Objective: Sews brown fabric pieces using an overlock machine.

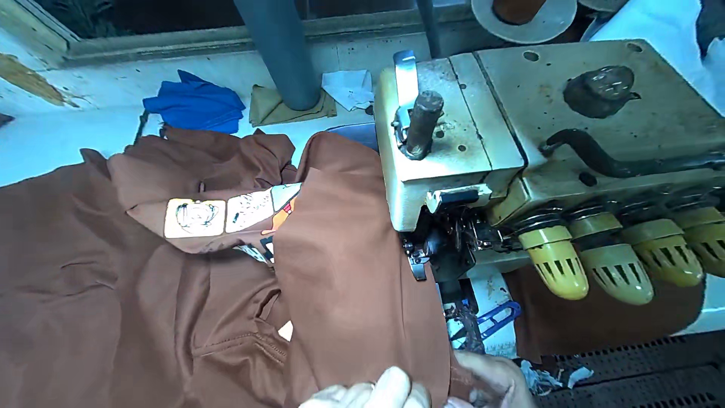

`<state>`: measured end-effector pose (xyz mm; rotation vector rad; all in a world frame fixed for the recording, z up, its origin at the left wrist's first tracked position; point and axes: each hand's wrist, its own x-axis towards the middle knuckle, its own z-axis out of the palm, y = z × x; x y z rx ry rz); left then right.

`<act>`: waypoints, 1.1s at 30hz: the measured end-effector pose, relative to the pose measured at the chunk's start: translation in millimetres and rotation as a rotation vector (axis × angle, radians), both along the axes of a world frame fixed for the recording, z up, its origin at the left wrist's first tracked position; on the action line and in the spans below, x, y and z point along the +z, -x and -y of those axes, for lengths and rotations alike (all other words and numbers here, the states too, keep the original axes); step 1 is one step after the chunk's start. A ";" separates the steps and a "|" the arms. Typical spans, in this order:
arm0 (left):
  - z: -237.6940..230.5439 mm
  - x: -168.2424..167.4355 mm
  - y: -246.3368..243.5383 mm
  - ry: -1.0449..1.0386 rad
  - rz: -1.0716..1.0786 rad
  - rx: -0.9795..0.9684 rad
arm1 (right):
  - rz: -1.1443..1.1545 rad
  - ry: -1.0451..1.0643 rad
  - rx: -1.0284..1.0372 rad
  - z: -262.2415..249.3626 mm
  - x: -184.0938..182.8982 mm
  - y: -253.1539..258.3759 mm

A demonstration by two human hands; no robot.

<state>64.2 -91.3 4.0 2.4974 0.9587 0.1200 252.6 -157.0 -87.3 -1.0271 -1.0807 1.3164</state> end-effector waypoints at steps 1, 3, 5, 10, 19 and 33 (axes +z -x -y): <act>-5.2 2.3 -4.6 -0.054 -0.027 0.021 | -0.013 0.032 -0.041 -3.0 4.4 2.6; -14.4 5.7 -11.5 -0.168 -0.048 0.064 | -0.041 0.055 -0.080 -12.0 9.5 7.3; -24.0 9.5 -16.5 -0.233 -0.043 0.077 | -0.085 0.035 -0.069 -20.6 11.0 9.4; -39.9 1.5 -36.0 -0.410 0.029 0.108 | -0.052 -0.026 -0.111 -28.9 14.5 20.1; -28.9 -9.7 -12.9 -0.291 0.198 0.171 | 0.076 -0.093 -0.163 -31.4 11.5 24.5; 30.9 -79.4 139.5 -0.400 0.013 0.540 | 0.240 -0.213 -0.059 -11.1 -11.8 24.4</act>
